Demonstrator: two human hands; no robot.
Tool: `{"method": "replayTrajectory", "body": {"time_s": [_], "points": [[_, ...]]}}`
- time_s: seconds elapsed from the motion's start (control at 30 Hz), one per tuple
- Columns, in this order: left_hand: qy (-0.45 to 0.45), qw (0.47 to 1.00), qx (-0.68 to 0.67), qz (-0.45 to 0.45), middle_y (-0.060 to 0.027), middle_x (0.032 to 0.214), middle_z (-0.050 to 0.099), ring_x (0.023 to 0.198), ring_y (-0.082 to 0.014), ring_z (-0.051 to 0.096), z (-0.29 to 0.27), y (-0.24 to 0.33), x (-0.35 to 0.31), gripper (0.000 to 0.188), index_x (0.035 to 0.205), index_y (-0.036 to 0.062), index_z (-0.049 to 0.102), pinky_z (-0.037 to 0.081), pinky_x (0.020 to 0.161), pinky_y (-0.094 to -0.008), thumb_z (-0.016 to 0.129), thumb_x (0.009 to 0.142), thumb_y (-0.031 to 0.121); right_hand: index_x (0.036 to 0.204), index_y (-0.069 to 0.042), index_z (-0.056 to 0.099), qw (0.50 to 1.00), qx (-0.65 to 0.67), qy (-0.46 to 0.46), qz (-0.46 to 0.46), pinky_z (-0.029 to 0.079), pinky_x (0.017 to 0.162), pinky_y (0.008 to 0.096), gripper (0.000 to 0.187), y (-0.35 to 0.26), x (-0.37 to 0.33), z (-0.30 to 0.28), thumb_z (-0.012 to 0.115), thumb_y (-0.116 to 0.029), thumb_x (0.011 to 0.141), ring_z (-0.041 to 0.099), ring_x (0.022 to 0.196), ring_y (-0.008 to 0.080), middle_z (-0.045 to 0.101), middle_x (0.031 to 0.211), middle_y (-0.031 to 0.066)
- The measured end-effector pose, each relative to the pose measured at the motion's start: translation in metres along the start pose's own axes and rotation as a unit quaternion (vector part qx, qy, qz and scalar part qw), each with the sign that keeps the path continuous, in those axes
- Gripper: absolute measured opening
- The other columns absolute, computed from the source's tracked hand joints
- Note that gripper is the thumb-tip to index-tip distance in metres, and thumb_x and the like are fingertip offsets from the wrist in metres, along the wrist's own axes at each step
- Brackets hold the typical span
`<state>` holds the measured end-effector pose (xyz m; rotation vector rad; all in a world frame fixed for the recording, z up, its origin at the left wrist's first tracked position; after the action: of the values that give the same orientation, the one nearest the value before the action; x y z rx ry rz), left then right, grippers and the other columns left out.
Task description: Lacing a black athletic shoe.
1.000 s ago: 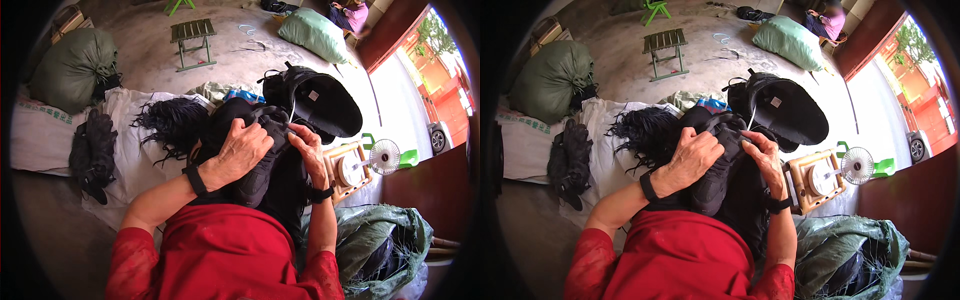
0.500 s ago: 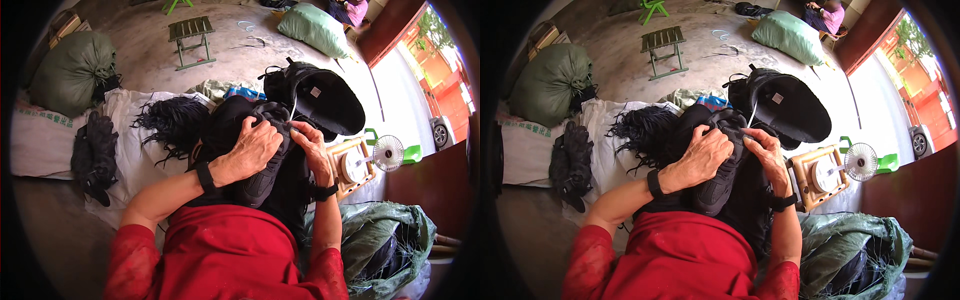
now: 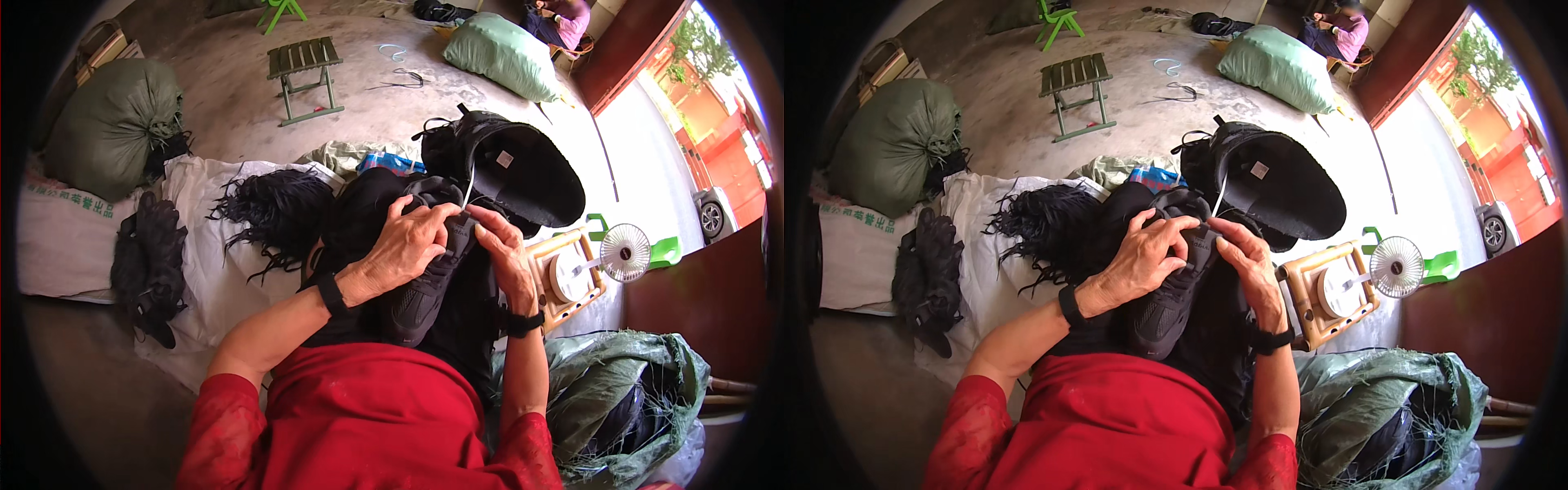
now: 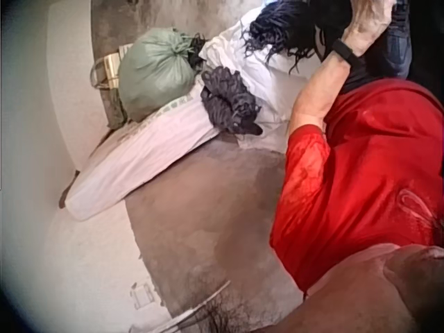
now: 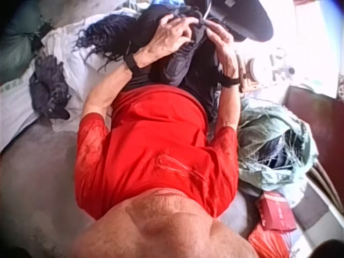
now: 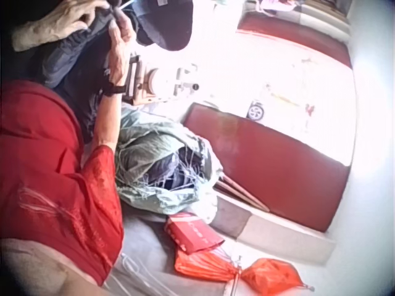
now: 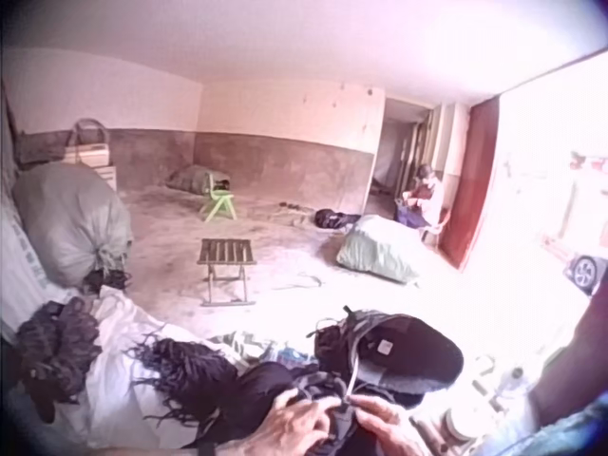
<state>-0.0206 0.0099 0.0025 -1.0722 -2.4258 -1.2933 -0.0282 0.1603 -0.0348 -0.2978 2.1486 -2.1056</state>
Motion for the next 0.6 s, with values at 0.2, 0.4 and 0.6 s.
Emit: {"method": "replayTrajectory", "body": {"time_s": [0.2,0.4,0.6], "points": [[-0.064,0.993,-0.087,-0.045,0.0043,0.088,0.064,0.104,-0.015,0.06,0.011,-0.014,-0.006,0.06,0.135,0.0079,0.043,0.013,0.115,-0.054,0.064,0.08,0.002,0.104,0.002,0.063,0.96,-0.13,0.244,0.038,0.05,0.074,0.0249,0.018,0.005,-0.061,-0.015,0.062,-0.012,0.092,0.063,0.081,0.0112,0.068,0.09,0.0078],[-0.061,0.983,-0.166,-0.048,0.0022,0.088,0.065,0.104,-0.0168,0.061,0.01,-0.023,-0.009,0.058,0.135,0.0071,0.043,0.01,0.117,-0.0522,0.064,0.081,0.003,0.078,-0.003,0.055,0.926,-0.368,0.083,0.014,0.047,0.051,0.0355,0.027,-0.006,-0.043,0.03,0.067,-0.025,0.089,0.063,0.056,0.0285,0.062,0.062,0.0132],[-0.056,0.995,-0.081,-0.023,-0.0056,0.117,0.058,0.119,-0.0232,0.052,0.002,-0.006,-0.013,0.068,0.138,0.0075,0.04,0.019,0.114,-0.0566,0.066,0.076,-0.002,0.076,-0.004,0.055,0.815,-0.552,0.061,-0.163,0.046,0.05,0.0373,0.029,-0.033,-0.048,0.052,0.063,-0.028,0.091,0.062,0.054,0.0289,0.06,0.06,0.0127]]}}
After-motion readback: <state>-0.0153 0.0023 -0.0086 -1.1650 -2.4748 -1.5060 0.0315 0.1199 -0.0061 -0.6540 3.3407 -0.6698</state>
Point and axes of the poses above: each hand's wrist, its own x-axis towards the middle knuckle, its own z-axis out of the palm, y = z × x, the point moved 9 cm from there along x, towards the middle knuckle
